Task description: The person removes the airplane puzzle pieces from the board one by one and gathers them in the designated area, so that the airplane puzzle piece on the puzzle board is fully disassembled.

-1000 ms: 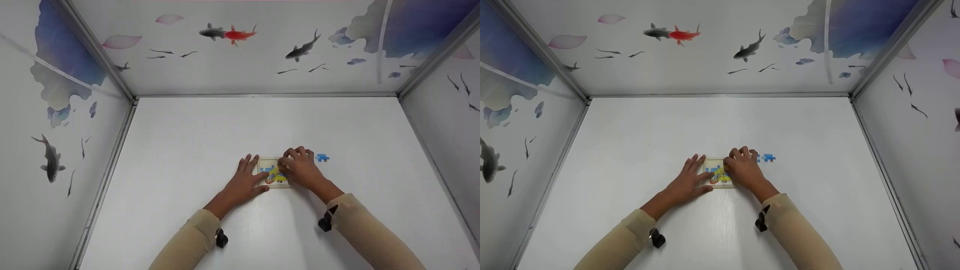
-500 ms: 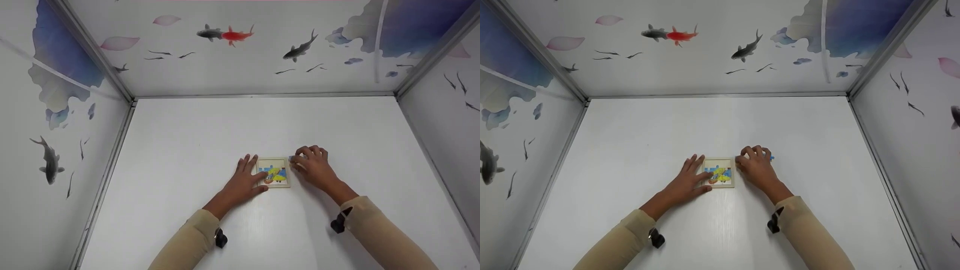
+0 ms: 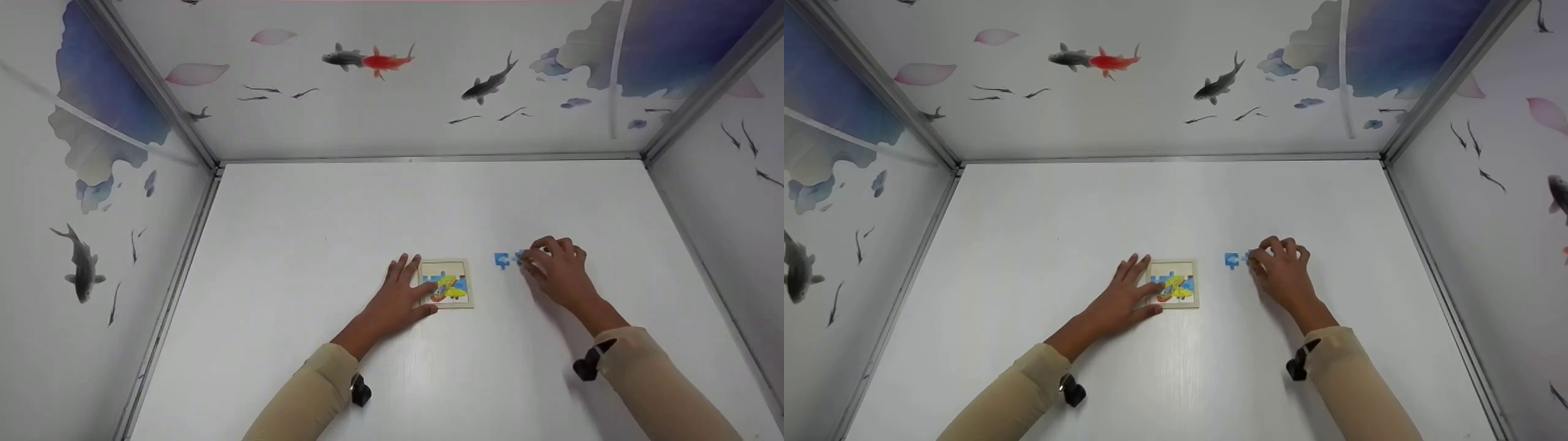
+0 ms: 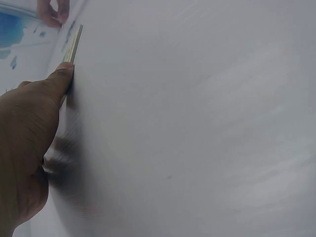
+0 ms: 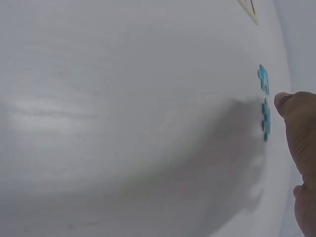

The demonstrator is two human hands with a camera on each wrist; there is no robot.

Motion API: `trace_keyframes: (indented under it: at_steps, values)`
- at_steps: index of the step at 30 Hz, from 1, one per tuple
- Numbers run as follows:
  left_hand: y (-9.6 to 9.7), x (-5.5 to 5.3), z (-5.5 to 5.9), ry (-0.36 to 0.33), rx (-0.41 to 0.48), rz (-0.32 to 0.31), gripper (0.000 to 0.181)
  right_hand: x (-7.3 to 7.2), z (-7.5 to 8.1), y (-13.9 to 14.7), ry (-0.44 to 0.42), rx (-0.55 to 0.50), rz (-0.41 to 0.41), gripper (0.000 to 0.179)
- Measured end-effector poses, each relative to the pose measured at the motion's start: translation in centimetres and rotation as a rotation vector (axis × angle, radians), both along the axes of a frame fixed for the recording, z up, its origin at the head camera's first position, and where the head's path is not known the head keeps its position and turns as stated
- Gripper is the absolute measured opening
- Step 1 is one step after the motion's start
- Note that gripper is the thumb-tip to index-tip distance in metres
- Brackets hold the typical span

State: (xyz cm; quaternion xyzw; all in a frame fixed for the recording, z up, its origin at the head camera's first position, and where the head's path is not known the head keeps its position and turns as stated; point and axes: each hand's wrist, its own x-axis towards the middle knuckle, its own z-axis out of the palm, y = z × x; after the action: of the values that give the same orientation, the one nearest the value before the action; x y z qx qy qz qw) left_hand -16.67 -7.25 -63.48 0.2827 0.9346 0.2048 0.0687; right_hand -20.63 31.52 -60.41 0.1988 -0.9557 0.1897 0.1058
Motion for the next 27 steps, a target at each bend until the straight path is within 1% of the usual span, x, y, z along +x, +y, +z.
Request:
trace_keyframes:
  at_steps: [6,12,19,24,27]
  values:
    - [-0.1,-0.1,0.1,-0.004,0.002,-0.004,0.060,-0.2,0.2,1.8,-0.070,-0.024,-0.098,0.019]
    - [0.1,-0.2,0.0,-0.009,-0.004,-0.001,0.061,-0.4,0.0,2.9,-0.136,-0.019,-0.144,0.019]
    - [0.1,-0.1,0.0,-0.008,-0.004,0.004,0.060,-0.4,-0.3,3.3,-0.203,-0.019,-0.163,0.022]
    - [0.1,-0.1,0.0,0.000,-0.016,0.006,0.060,-0.5,-0.6,3.2,-0.207,-0.025,-0.158,0.022]
    - [0.1,-0.1,0.0,-0.006,-0.018,0.009,0.060,-0.5,-0.8,3.3,-0.195,-0.010,-0.149,0.022]
